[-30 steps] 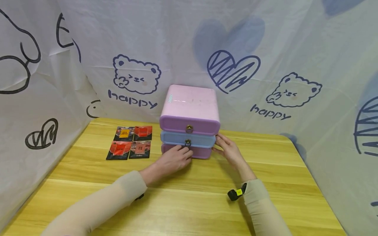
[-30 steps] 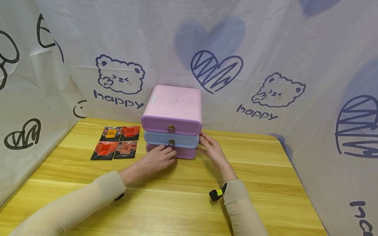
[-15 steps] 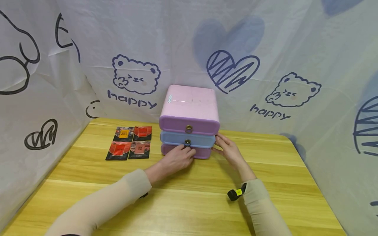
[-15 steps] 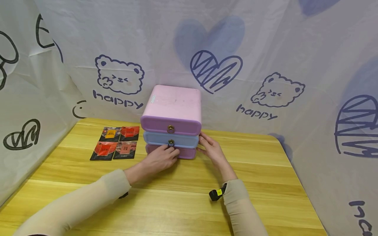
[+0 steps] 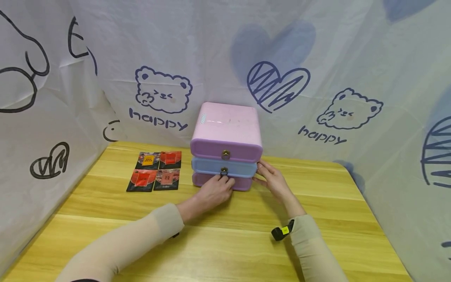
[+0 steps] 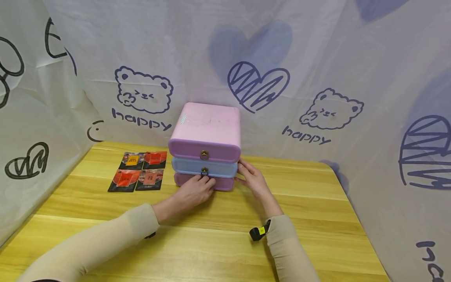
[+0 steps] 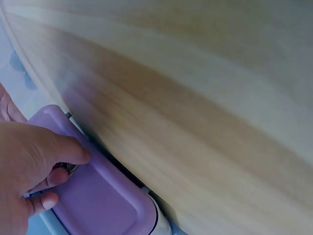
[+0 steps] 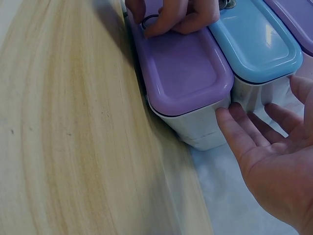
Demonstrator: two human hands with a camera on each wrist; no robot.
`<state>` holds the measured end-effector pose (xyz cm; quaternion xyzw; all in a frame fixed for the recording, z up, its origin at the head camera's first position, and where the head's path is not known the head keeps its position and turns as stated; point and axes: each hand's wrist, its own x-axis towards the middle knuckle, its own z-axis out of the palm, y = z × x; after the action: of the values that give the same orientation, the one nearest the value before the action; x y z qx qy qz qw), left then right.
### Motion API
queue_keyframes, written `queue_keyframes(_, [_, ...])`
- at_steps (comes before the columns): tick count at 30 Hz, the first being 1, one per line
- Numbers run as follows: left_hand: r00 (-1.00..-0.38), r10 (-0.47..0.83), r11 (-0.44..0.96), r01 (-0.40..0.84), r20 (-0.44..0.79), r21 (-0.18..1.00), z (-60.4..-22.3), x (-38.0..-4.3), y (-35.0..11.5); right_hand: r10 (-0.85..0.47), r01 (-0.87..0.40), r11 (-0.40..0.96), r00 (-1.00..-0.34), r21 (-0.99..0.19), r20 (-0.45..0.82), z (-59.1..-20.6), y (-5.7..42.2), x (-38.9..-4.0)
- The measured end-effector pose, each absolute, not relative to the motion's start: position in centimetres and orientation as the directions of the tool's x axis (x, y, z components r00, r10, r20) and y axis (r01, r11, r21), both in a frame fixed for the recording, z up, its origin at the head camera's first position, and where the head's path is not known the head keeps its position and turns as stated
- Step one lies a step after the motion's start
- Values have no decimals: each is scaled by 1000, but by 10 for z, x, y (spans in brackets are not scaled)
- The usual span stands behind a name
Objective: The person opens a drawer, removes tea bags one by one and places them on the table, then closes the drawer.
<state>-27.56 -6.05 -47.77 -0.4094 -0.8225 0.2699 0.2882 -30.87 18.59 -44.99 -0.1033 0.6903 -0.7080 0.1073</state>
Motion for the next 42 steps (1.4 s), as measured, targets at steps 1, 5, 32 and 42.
queue_keyframes(1, [-504,825,523,513,255,-681,-478,-275,-60,-294,8,-23,-956,-1000,-1,-450,186,-309])
queue_keyframes(5, [-526,813,533,501,249,-682,-478,-272,-60,-291,5,-20,-957,-1000,1,-451,186,-309])
queue_keyframes(32, [-483,811,584,632,331,-509,-471,-268,-72,-294,11,-21,-956,-1000,-4,-451,186,-310])
queue_keyframes(42, [-472,817,576,642,331,-507,-470,-260,-75,-289,14,-31,-957,-999,-5,-450,185,-309])
